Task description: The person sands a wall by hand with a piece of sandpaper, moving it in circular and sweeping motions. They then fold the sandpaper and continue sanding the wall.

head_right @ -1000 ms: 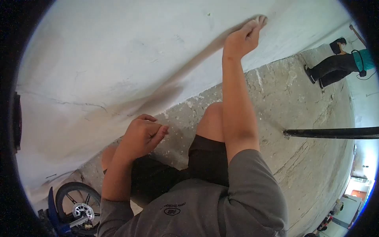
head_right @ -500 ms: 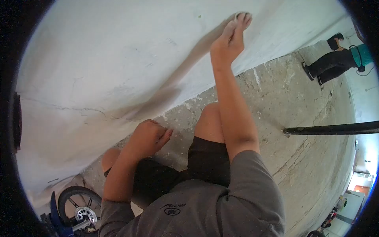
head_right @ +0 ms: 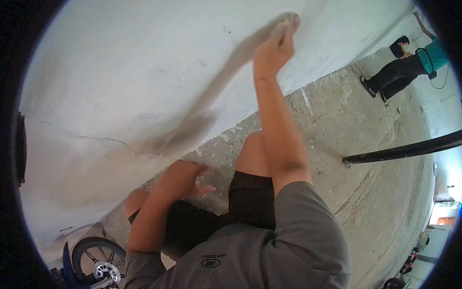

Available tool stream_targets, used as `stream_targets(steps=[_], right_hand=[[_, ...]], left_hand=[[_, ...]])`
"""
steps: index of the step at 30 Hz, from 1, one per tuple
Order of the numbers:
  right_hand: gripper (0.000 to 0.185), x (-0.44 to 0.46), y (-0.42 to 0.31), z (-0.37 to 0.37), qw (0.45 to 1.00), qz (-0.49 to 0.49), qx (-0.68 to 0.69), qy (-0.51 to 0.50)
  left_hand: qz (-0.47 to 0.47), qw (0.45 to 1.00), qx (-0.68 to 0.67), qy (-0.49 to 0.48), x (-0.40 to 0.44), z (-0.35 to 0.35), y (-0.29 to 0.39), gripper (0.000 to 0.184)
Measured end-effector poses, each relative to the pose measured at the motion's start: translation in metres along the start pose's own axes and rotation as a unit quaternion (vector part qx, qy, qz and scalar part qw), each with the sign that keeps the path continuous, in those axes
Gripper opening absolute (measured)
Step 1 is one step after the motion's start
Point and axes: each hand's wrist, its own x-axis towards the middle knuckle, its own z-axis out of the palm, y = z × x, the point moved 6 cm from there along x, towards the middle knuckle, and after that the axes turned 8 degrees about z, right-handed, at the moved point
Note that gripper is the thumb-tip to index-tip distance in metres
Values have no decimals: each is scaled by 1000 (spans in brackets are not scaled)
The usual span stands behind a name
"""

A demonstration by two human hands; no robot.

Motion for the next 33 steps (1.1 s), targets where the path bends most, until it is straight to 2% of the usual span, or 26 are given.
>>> stream_targets(steps=[2,3,4,5,6,8,12,14,15,16,18,20,22,23,26,27,31,33], right_hand=[[46,-27,-13,14,999,-26,-32,0],[47,-44,-12,22,991,-111,-74,-20],[48,-59,-19,28,973,-193,-116,-42],[45,-66,-19,28,970,-210,-106,-55],[45,-66,-27,30,971,-210,-100,-61],[43,-59,-31,26,994,-71,-42,-68],[42,-65,-26,23,996,-72,-34,-27],[46,-77,-12,23,992,-89,-66,-68],[48,-74,-8,16,992,-23,-95,-82],[48,-66,-6,12,992,-21,-96,-84],[49,-50,17,-6,984,174,41,3],[51,-54,19,-9,981,191,18,0],[50,-76,7,5,992,21,-109,-58],[48,-84,8,10,989,-75,-90,-90],[46,-71,0,6,990,-55,-96,-91],[45,-59,6,3,995,-19,-76,-67],[45,-72,4,9,995,-31,-71,-63],[46,-91,-11,19,977,-150,-84,-130]], left_hand=[[62,997,31,-43,5,31,8,55],[84,994,43,-60,8,47,17,53],[73,990,22,-115,11,59,28,53],[59,984,-1,-170,12,71,38,53],[53,985,-3,-164,17,76,43,53],[112,968,-10,-226,12,96,56,45],[152,971,7,-186,9,98,59,35],[111,990,0,-87,13,81,49,27],[110,990,0,-86,15,73,46,27],[101,992,7,-81,16,61,42,29],[93,993,8,-76,15,49,35,31],[103,994,-8,-22,16,39,31,35],[102,995,-10,-16,21,40,31,36],[92,996,-11,-9,22,40,29,37],[103,994,-31,-4,27,39,36,37],[102,994,-35,-8,27,41,38,37],[115,993,-17,-8,29,44,40,37],[120,993,-20,-9,30,45,39,36]])
